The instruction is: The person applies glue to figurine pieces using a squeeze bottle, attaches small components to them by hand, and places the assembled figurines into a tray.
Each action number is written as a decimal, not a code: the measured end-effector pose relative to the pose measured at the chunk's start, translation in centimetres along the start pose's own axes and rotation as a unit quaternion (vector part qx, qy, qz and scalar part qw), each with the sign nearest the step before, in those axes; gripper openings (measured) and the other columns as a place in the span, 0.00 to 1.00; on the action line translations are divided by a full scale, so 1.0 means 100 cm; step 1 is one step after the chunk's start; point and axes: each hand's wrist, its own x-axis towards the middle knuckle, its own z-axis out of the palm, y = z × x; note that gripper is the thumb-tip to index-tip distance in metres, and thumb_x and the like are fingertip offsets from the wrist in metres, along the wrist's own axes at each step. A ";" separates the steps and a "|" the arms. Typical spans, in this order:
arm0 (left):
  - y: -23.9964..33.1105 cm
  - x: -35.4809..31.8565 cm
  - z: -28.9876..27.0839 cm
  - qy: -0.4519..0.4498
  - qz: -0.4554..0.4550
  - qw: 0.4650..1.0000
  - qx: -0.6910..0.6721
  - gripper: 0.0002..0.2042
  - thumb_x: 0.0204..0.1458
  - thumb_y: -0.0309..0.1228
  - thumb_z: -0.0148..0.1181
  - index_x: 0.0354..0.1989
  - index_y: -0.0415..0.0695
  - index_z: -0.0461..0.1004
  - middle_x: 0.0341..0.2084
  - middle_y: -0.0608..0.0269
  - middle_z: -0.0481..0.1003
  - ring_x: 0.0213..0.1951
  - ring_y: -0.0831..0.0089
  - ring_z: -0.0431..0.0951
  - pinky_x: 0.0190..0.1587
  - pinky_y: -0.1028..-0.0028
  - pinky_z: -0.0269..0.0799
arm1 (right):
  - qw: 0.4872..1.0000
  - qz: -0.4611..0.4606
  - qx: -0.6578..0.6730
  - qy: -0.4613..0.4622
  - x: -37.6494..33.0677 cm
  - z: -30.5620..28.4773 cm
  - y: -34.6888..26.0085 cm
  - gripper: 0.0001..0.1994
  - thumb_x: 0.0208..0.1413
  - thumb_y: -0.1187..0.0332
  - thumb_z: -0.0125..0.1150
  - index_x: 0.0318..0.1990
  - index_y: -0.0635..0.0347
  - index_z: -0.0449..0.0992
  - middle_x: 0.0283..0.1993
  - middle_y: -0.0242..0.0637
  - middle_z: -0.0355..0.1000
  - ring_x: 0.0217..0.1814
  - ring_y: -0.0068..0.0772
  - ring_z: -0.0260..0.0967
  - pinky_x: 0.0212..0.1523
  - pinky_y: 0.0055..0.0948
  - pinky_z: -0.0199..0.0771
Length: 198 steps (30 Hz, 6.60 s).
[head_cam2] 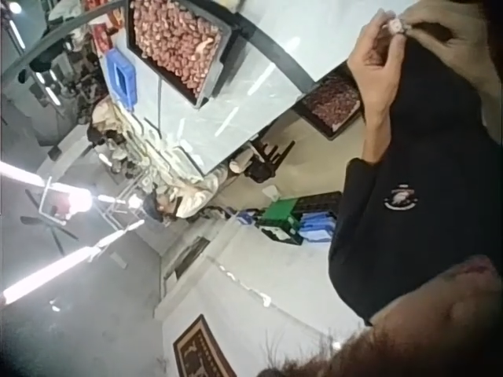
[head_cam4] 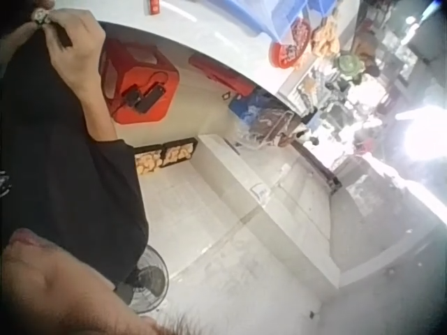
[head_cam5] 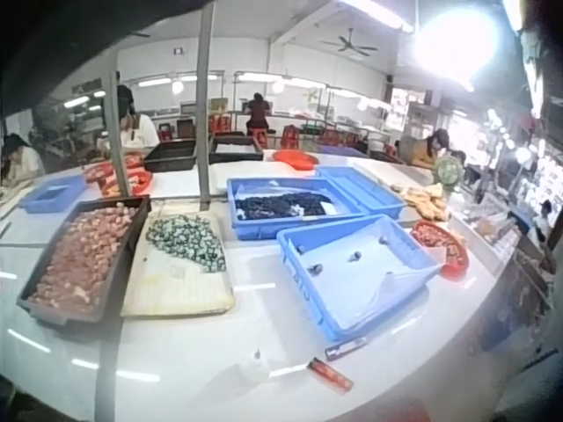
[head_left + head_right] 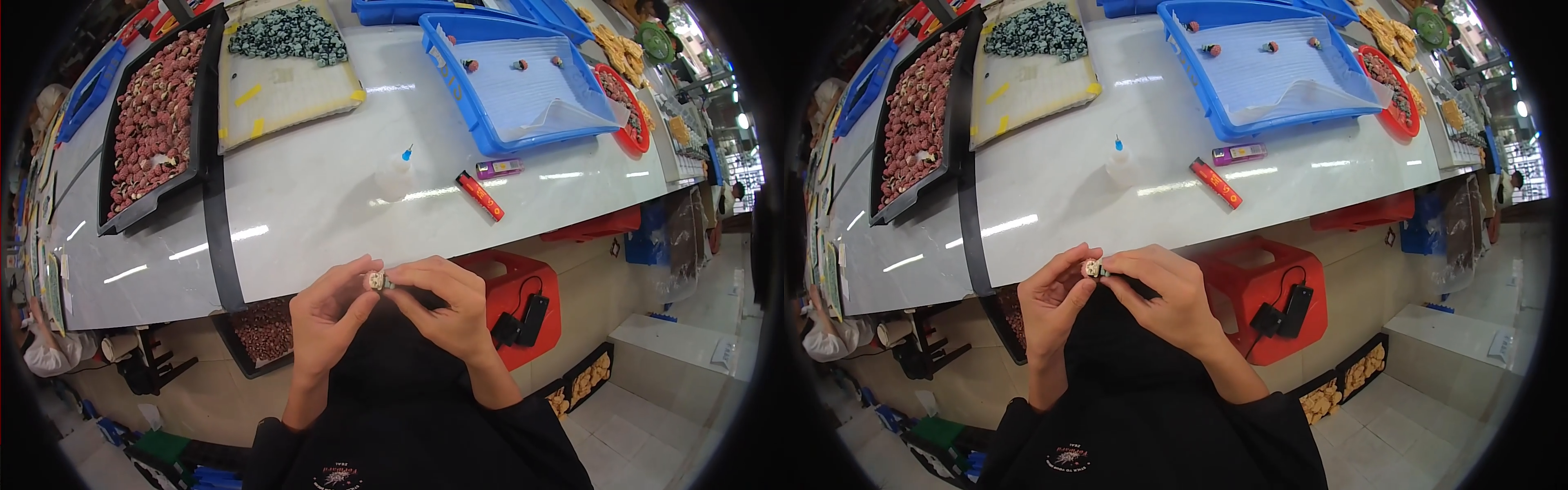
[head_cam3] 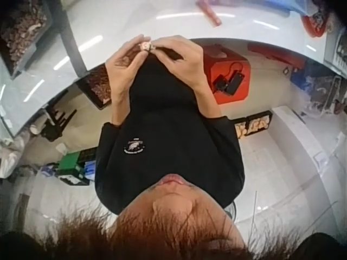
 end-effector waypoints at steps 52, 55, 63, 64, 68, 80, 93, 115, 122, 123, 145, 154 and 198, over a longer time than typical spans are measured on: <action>0.092 0.180 -0.252 0.172 0.061 0.797 0.576 0.17 0.41 0.24 0.57 0.44 0.40 0.69 0.22 0.63 0.70 0.25 0.73 0.72 0.31 0.73 0.68 | 0.984 0.090 -0.138 0.062 0.068 0.006 0.043 0.18 0.39 0.69 0.70 0.38 0.67 0.73 0.37 0.38 0.70 0.39 0.32 0.64 0.40 0.28 0.65; 0.092 0.180 -0.260 0.196 0.073 0.802 0.560 0.16 0.42 0.24 0.58 0.43 0.40 0.70 0.24 0.63 0.73 0.28 0.74 0.74 0.32 0.74 0.69 | 0.984 0.034 -0.161 0.069 0.070 0.007 0.049 0.16 0.38 0.70 0.70 0.35 0.69 0.74 0.35 0.40 0.72 0.39 0.36 0.64 0.41 0.29 0.66; 0.096 0.183 -0.267 0.287 0.141 0.841 0.436 0.14 0.50 0.30 0.59 0.44 0.36 0.71 0.31 0.58 0.77 0.33 0.76 0.76 0.34 0.78 0.69 | 0.979 -0.002 -0.190 0.074 0.069 0.005 0.055 0.16 0.38 0.72 0.70 0.35 0.71 0.75 0.36 0.40 0.72 0.41 0.37 0.65 0.41 0.30 0.67; 0.096 0.183 -0.266 0.285 0.141 0.841 0.437 0.14 0.50 0.30 0.59 0.44 0.36 0.71 0.31 0.58 0.77 0.33 0.76 0.76 0.34 0.78 0.69 | 0.978 -0.005 -0.193 0.077 0.069 0.005 0.056 0.16 0.38 0.72 0.70 0.35 0.71 0.75 0.36 0.40 0.72 0.41 0.37 0.66 0.41 0.29 0.67; 0.094 0.182 -0.271 0.296 0.140 0.837 0.438 0.13 0.50 0.29 0.59 0.42 0.36 0.71 0.28 0.63 0.77 0.29 0.82 0.72 0.31 0.82 0.66 | 0.979 -0.012 -0.190 0.077 0.069 0.006 0.058 0.16 0.38 0.72 0.70 0.36 0.70 0.75 0.37 0.40 0.73 0.41 0.37 0.66 0.41 0.30 0.67; 0.104 0.175 -0.270 0.329 0.171 0.907 0.201 0.12 0.52 0.29 0.58 0.43 0.36 0.71 0.29 0.62 0.76 0.29 0.79 0.73 0.32 0.81 0.69 | 0.984 0.009 -0.167 0.059 0.064 0.002 0.055 0.20 0.38 0.71 0.71 0.41 0.66 0.74 0.41 0.41 0.72 0.44 0.36 0.66 0.43 0.29 0.68; 0.132 0.200 -0.192 0.075 0.012 0.984 -0.164 0.17 0.53 0.23 0.44 0.52 0.34 0.62 0.38 0.55 0.70 0.33 0.73 0.68 0.34 0.76 0.68 | 0.987 0.031 -0.146 0.054 0.065 -0.005 0.054 0.20 0.38 0.72 0.70 0.42 0.65 0.73 0.39 0.40 0.71 0.42 0.35 0.66 0.43 0.28 0.68; 0.059 0.297 -0.141 0.148 0.142 0.548 0.811 0.03 0.43 0.22 0.55 0.27 0.40 0.74 0.29 0.52 0.75 0.34 0.55 0.78 0.34 0.63 0.74 | 0.989 0.011 -0.133 0.059 0.065 -0.005 0.057 0.19 0.37 0.72 0.70 0.40 0.65 0.75 0.38 0.40 0.73 0.42 0.37 0.66 0.41 0.29 0.69; 0.056 0.305 -0.121 0.009 0.205 0.778 0.593 0.08 0.44 0.30 0.59 0.29 0.38 0.75 0.27 0.52 0.76 0.33 0.58 0.77 0.37 0.64 0.72 | 0.990 0.013 -0.132 0.056 0.067 -0.007 0.057 0.19 0.37 0.72 0.70 0.40 0.64 0.75 0.38 0.39 0.73 0.42 0.37 0.66 0.41 0.29 0.68; 0.055 0.307 -0.107 -0.015 0.191 0.797 0.573 0.10 0.43 0.32 0.61 0.30 0.39 0.76 0.28 0.52 0.76 0.33 0.58 0.77 0.37 0.65 0.72 | 0.990 0.015 -0.130 0.060 0.067 -0.008 0.058 0.19 0.37 0.71 0.70 0.40 0.64 0.75 0.38 0.39 0.73 0.42 0.37 0.66 0.41 0.29 0.68; 0.056 0.123 -0.048 0.034 0.078 0.872 0.483 0.08 0.46 0.23 0.60 0.36 0.40 0.75 0.25 0.68 0.72 0.17 0.83 0.55 0.20 0.81 0.53 | 0.985 -0.025 -0.151 0.082 0.066 -0.015 0.064 0.15 0.39 0.73 0.69 0.37 0.63 0.75 0.39 0.40 0.72 0.43 0.37 0.67 0.40 0.30 0.69; 0.008 0.051 -0.041 0.132 0.166 0.793 0.571 0.11 0.42 0.27 0.67 0.33 0.40 0.73 0.31 0.65 0.71 0.17 0.77 0.56 0.22 0.77 0.57 | 0.991 0.104 -0.017 0.077 0.059 -0.004 0.062 0.15 0.46 0.72 0.65 0.41 0.68 0.72 0.38 0.37 0.71 0.42 0.26 0.67 0.45 0.24 0.65; 0.019 0.029 -0.049 0.076 0.040 0.964 0.250 0.07 0.56 0.23 0.51 0.42 0.37 0.70 0.30 0.66 0.67 0.31 0.81 0.64 0.36 0.80 0.64 | 0.945 0.193 0.227 0.134 -0.032 -0.016 0.031 0.18 0.51 0.73 0.58 0.48 0.68 0.63 0.38 0.40 0.68 0.34 0.26 0.69 0.37 0.24 0.71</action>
